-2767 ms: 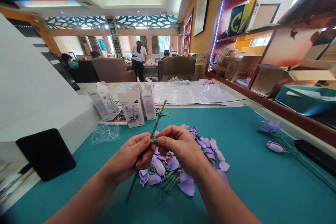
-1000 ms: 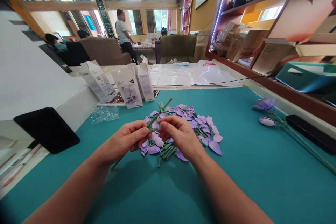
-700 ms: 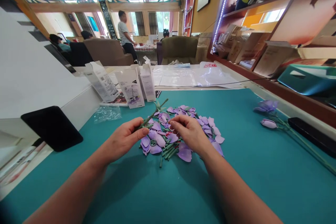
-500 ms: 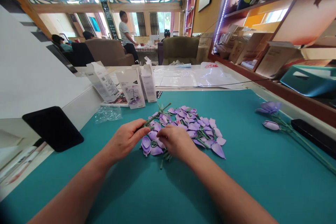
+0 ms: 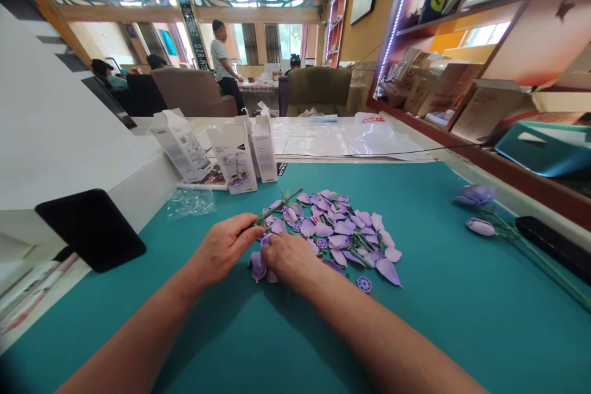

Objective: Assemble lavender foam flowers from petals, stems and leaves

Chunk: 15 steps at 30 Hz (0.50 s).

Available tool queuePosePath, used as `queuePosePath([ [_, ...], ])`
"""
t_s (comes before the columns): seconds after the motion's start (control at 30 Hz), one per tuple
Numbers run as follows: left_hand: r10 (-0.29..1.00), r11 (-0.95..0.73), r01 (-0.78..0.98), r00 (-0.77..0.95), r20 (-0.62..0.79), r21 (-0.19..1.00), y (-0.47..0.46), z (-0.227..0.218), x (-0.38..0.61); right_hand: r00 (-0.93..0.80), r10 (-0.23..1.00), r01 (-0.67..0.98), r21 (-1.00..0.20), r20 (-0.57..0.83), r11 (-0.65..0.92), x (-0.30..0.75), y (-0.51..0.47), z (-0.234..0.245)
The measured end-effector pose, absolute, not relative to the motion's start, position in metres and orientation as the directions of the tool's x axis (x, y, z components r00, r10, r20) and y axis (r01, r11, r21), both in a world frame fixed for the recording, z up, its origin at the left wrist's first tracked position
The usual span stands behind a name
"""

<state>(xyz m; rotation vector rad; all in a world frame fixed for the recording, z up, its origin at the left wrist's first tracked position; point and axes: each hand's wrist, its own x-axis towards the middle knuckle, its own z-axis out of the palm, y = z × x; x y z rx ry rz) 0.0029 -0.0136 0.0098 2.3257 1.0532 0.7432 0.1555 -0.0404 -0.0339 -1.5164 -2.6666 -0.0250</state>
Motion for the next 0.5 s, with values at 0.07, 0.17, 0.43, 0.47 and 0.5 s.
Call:
queuePosePath([
  [0.07,0.784,-0.587,0.519,0.557,0.275,0.621,-0.013,0.009,0.003,-0.502,0.861,0.862,-0.040,0.078,0.506,0.156,-0.040,-0.034],
  [0.17,0.781,-0.585,0.511,0.563,0.270,0.630,-0.013,0.010,0.002,-0.482,0.870,0.868,-0.082,0.104,0.490,0.162,-0.041,-0.032],
  [0.43,0.773,-0.566,0.467,0.588,0.239,0.679,-0.023,0.018,0.001,-0.088,0.978,0.458,-0.864,0.189,0.208,0.198,-0.062,-0.012],
  [0.47,0.770,-0.565,0.464,0.593,0.235,0.682,-0.024,0.019,0.001,-0.073,0.985,0.299,-0.939,0.155,0.170,0.200,-0.065,-0.010],
  [0.5,0.767,-0.567,0.460,0.596,0.236,0.683,-0.026,0.020,0.002,-0.070,0.989,0.148,-0.979,0.131,0.141,0.201,-0.068,-0.009],
])
